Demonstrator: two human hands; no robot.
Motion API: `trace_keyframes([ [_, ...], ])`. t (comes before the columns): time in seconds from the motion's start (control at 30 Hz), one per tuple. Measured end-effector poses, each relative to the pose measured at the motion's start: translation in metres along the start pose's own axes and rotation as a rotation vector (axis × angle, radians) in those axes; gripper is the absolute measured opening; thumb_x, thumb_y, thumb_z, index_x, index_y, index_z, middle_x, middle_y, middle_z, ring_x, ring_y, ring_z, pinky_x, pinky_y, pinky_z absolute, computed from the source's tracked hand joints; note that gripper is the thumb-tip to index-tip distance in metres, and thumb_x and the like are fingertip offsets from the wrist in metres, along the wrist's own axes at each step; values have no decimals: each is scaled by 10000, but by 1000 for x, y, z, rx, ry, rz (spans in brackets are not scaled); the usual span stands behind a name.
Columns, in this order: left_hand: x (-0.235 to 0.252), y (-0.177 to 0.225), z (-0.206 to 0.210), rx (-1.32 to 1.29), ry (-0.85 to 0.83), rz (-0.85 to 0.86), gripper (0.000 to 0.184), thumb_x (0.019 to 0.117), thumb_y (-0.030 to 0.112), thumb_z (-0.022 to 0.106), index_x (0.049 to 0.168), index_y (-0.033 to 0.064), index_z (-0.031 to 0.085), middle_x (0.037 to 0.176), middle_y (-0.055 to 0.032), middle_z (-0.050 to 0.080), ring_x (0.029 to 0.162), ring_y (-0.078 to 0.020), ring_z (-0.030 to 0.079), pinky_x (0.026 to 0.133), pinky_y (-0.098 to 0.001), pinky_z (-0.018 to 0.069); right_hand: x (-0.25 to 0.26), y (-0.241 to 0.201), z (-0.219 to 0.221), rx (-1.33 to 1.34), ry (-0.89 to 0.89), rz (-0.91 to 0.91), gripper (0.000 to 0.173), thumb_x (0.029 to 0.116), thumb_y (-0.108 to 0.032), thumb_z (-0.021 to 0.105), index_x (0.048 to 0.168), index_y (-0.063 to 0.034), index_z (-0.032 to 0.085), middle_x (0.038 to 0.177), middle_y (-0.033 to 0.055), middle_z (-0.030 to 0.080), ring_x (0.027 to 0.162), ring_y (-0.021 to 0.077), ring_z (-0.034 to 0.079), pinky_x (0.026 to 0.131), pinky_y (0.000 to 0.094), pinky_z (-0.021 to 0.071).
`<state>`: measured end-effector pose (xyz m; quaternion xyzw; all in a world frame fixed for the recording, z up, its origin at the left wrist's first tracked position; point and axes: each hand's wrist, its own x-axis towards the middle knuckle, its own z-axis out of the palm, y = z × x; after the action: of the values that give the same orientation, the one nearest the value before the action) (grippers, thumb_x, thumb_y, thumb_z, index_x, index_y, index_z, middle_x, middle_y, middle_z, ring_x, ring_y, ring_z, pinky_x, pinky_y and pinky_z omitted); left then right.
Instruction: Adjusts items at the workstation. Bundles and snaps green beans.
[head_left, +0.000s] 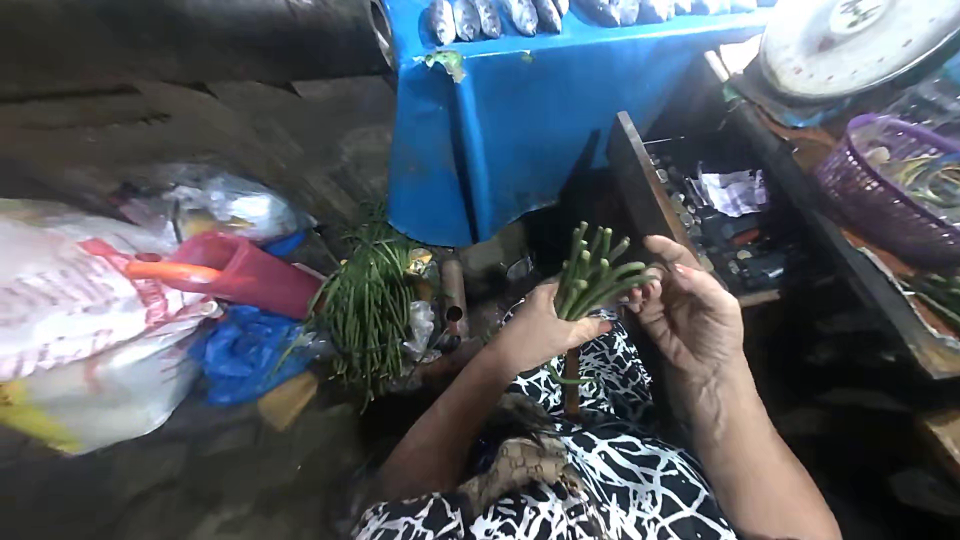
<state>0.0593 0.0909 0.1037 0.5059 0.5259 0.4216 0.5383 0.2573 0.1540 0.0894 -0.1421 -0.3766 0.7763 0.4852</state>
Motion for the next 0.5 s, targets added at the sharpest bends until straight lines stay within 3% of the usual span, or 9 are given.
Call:
trace_keyframes([
  [0.07,-2,9,0,207,42,-1,241,868,139,775,1084,94,678,839,64,643,735,39,587,704,-155,511,-5,-4,3,26,-65,8,555,942,-287,676,1476,-244,527,1007,78,746,861,175,724,854,361,608],
  [0.1,-2,12,0,282,63,3,234,875,144,763,1093,94,690,855,54,663,759,37,603,724,-170,521,-8,-4,3,17,-108,13,693,928,-315,709,1552,-276,411,1100,108,739,904,194,721,875,370,597],
  [0.17,0,13,0,411,90,19,200,872,131,736,1065,90,705,842,19,673,754,-10,615,708,-226,523,-14,-4,6,-21,-188,15,887,910,-308,740,1619,-313,207,1186,125,709,943,212,721,900,385,597],
  [0.23,2,10,0,528,53,15,231,895,148,746,1105,60,698,918,-68,704,847,-138,669,792,-368,558,-18,-5,9,-54,-244,2,991,907,-294,748,1631,-317,72,1228,123,691,946,220,727,901,395,605],
  [0.3,4,9,4,677,26,-9,286,912,152,739,1172,43,691,994,-152,725,949,-284,701,869,-515,552,-20,-11,11,-83,-256,-29,1044,898,-306,757,1630,-318,12,1277,157,672,937,240,731,875,397,610],
  [0.4,4,7,11,930,-4,22,236,937,156,695,1139,34,683,952,-188,721,924,-371,711,825,-574,553,-18,-27,15,-185,-280,-111,1065,903,-339,735,1629,-339,-44,1446,197,577,883,262,739,793,387,617],
  [0.5,4,2,11,1091,-84,-2,174,983,135,606,1116,34,655,937,-189,695,921,-392,695,803,-579,545,-27,-38,33,-376,-398,-113,1022,917,-349,724,1612,-426,-21,1511,97,542,857,231,750,728,371,651],
])
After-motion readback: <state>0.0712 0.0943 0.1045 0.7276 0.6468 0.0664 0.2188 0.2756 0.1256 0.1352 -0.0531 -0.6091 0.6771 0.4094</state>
